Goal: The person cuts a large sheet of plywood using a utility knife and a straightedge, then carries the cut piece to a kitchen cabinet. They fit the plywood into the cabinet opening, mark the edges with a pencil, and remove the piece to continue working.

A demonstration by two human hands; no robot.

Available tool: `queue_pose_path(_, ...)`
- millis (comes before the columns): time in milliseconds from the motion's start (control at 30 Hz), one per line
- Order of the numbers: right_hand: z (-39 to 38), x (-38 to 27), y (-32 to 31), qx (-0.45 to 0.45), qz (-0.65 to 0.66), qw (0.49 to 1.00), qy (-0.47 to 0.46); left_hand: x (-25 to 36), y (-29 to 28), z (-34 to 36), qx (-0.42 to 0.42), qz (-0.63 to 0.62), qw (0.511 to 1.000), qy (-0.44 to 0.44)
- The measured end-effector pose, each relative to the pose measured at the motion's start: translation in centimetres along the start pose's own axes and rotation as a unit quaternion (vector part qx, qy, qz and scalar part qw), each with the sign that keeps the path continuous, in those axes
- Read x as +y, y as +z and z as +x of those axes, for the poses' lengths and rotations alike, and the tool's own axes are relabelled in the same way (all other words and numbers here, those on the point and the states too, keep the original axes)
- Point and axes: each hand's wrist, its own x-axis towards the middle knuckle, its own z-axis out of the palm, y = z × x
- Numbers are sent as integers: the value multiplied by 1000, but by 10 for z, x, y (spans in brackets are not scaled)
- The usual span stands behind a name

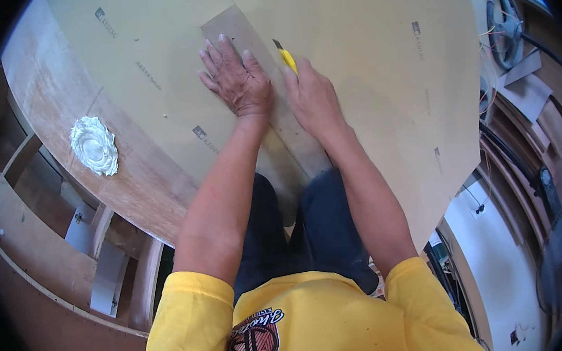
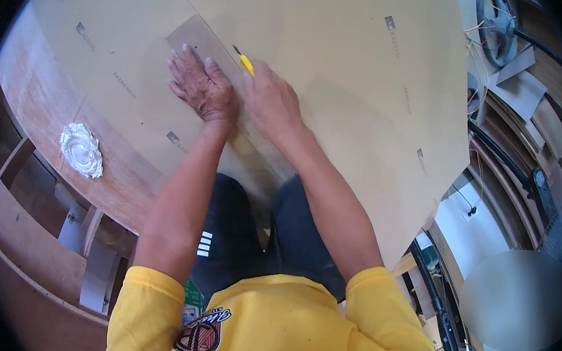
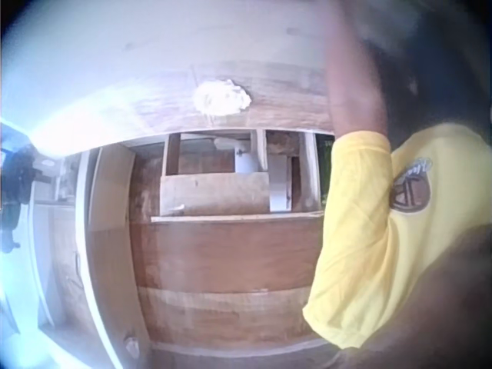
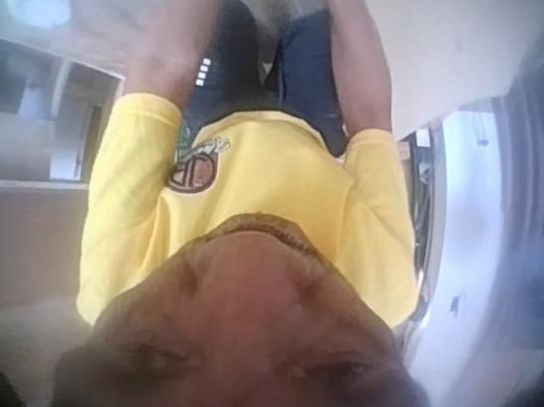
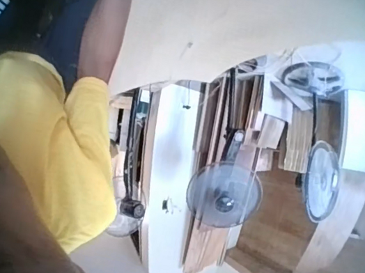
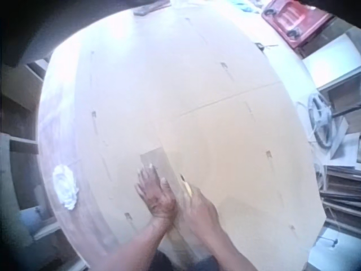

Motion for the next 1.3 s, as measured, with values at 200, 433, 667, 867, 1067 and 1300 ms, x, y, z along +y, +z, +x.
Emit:
queue_pose_path(200, 50, -20, 8, -7, -48, 998, -37, -2, 0, 1, -8, 10, 1000, -3)
queue_pose_path(433, 68, -30, 13, -13, -87, 994, -66, -2, 1, 0, -6, -4, 1000, -2)
queue_pose_path(667, 78, -36, 13, -20, -117, 990, -77, -3, -1, 0, -18, -16, 1000, -1)
queue_pose_path(867, 84, -24, 14, -30, -100, 987, -123, 1, -1, 0, -10, -12, 1000, -9)
queue_pose_path(1067, 60, -20, 11, -48, -114, 989, -83, -1, 1, 0, -11, -4, 1000, -4)
queue_pose_path(1300, -28, 19, -5, -138, -143, 980, 19, 0, 1, 1, 8, 3, 1000, 0)
